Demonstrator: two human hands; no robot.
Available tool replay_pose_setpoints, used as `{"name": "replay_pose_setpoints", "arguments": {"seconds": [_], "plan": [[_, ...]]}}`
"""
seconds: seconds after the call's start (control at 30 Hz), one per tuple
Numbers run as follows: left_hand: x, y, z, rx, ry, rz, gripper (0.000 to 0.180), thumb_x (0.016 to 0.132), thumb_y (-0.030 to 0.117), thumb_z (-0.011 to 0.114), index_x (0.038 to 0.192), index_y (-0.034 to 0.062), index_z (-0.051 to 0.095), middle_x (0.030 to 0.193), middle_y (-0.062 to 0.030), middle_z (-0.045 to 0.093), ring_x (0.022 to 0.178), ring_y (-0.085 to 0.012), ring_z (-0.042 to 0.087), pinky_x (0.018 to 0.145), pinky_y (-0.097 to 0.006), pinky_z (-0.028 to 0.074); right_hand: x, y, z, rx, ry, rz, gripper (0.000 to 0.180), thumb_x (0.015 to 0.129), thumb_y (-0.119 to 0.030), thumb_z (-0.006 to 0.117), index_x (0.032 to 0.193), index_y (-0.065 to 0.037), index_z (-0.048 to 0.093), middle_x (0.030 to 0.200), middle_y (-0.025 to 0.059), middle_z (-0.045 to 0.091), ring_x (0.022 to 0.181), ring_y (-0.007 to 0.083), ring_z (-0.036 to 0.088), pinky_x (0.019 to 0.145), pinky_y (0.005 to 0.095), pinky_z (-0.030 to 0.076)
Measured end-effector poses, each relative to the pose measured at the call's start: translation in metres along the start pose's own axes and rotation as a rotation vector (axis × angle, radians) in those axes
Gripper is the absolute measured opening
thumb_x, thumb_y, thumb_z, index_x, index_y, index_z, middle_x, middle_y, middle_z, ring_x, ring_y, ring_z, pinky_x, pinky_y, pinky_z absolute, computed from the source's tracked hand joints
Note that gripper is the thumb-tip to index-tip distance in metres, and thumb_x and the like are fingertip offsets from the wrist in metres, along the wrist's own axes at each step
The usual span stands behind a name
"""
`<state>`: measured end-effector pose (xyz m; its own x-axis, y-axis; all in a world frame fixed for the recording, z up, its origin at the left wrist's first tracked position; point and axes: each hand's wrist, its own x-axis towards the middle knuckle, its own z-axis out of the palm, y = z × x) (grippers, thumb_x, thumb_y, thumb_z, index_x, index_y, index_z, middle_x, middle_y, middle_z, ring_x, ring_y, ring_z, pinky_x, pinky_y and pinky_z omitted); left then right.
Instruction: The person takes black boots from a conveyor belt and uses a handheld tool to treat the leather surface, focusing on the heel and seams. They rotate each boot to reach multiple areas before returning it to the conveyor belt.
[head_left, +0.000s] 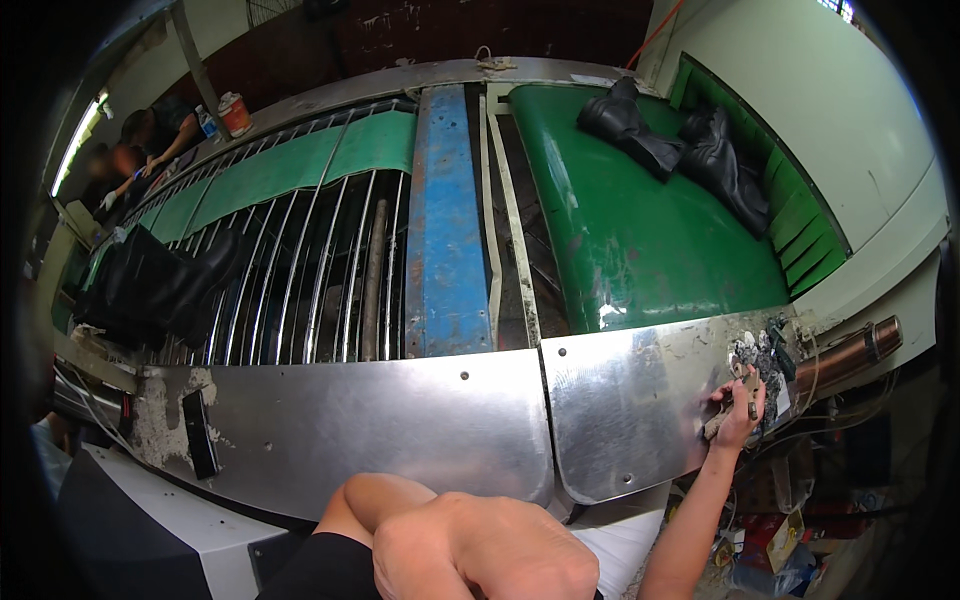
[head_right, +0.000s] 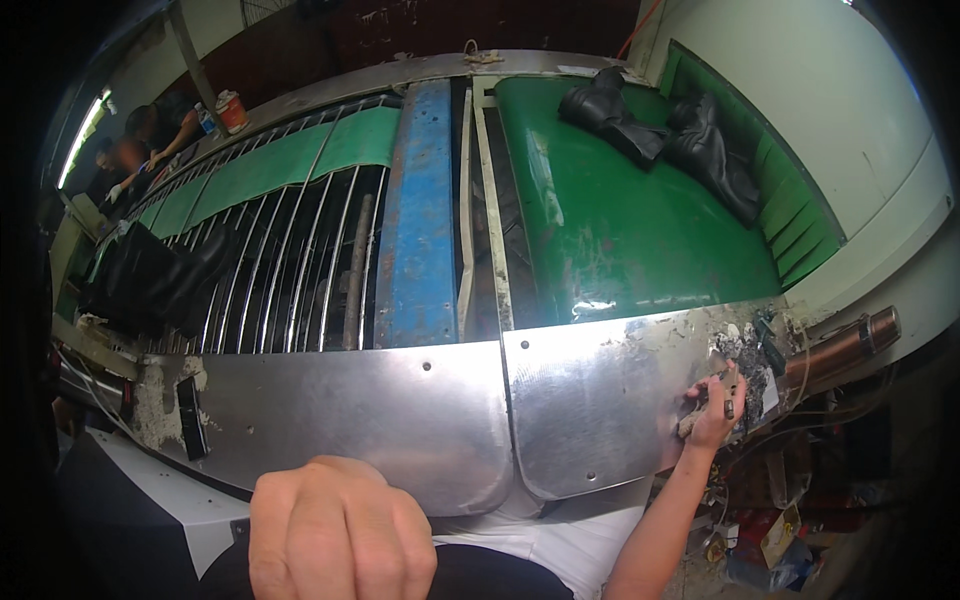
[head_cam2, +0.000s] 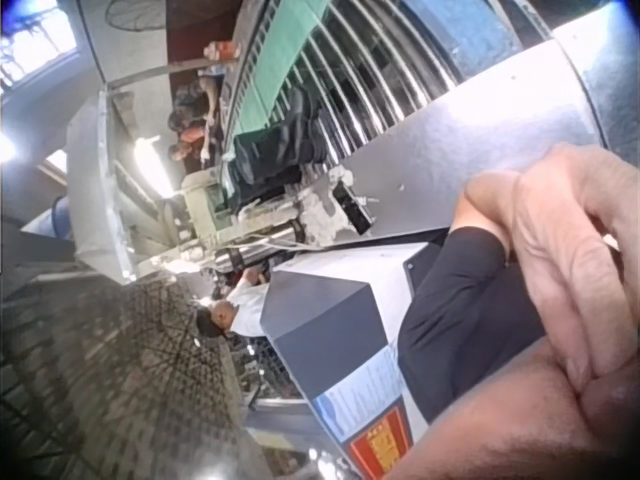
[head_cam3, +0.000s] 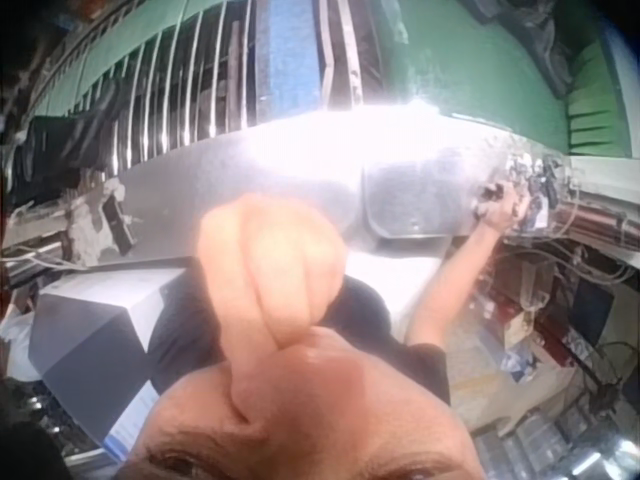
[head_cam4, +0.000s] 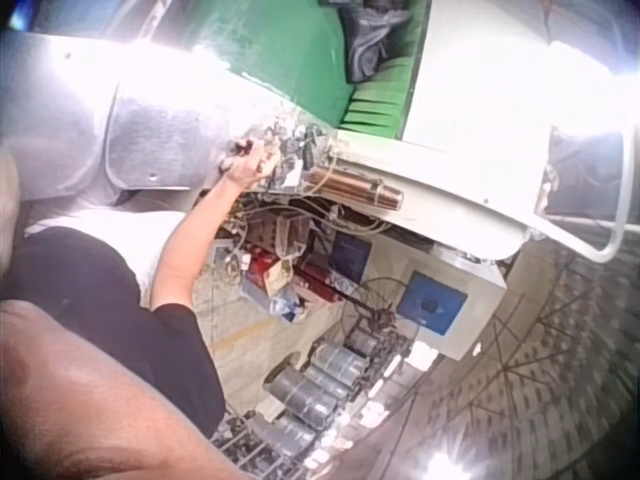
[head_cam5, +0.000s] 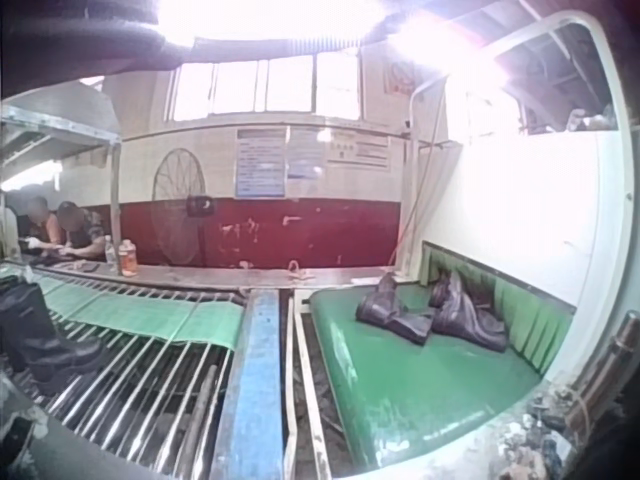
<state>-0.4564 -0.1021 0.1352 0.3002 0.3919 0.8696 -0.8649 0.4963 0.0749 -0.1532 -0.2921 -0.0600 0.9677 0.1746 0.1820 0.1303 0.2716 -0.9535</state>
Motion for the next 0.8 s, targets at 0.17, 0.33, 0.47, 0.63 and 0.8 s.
{"name": "replay_pose_setpoints", "arguments": {"seconds": [0.17,0.33,0.47,0.63,0.8], "plan": [[0.013,0.009,-0.009,-0.002,-0.115,-0.092,0.012,0.087,0.006,0.068,0.077,0.0011,0.073,0.071,-0.0093,0.063,0.058,-0.0142,0.052,0.049,-0.025,0.040,-0.001,-0.002,0.002,-0.007,-0.014,-0.001,0.040,0.091,-0.008,0.053,0.129,0.000,0.045,0.078,0.0048,0.053,0.065,0.0131,0.050,0.059,0.0281,0.048],[0.022,0.022,-0.020,0.291,-0.295,-0.050,0.007,0.084,0.004,0.069,0.078,0.0011,0.071,0.071,-0.0088,0.063,0.061,-0.0140,0.055,0.049,-0.025,0.041,-0.001,0.000,0.002,0.007,-0.010,0.006,0.040,0.090,-0.008,0.053,0.129,0.000,0.045,0.077,0.0048,0.052,0.064,0.0135,0.050,0.058,0.0281,0.048],[0.021,0.032,-0.025,0.484,-0.224,0.008,0.007,0.085,0.003,0.067,0.079,-0.0014,0.069,0.073,-0.0122,0.064,0.058,-0.0182,0.059,0.049,-0.027,0.044,-0.002,-0.002,0.000,0.019,-0.002,-0.002,0.041,0.090,-0.008,0.054,0.129,0.000,0.045,0.077,0.0049,0.052,0.064,0.0138,0.050,0.058,0.0284,0.047],[0.025,0.042,-0.028,0.626,-0.179,-0.090,0.004,0.088,0.001,0.063,0.088,-0.0016,0.067,0.087,-0.0201,0.070,0.066,-0.0276,0.069,0.060,-0.029,0.053,0.000,-0.001,0.002,0.014,-0.008,0.003,0.041,0.090,-0.008,0.054,0.129,0.000,0.045,0.077,0.0053,0.053,0.064,0.0138,0.050,0.058,0.0286,0.047],[0.022,0.036,-0.020,0.542,-0.251,-0.177,0.005,0.086,0.001,0.067,0.084,-0.0039,0.068,0.080,-0.0166,0.066,0.061,-0.0231,0.064,0.050,-0.030,0.048,-0.001,-0.002,0.000,0.010,0.004,0.016,0.041,0.090,-0.008,0.054,0.129,0.000,0.044,0.078,0.0056,0.053,0.064,0.0136,0.050,0.058,0.0283,0.047]]}}
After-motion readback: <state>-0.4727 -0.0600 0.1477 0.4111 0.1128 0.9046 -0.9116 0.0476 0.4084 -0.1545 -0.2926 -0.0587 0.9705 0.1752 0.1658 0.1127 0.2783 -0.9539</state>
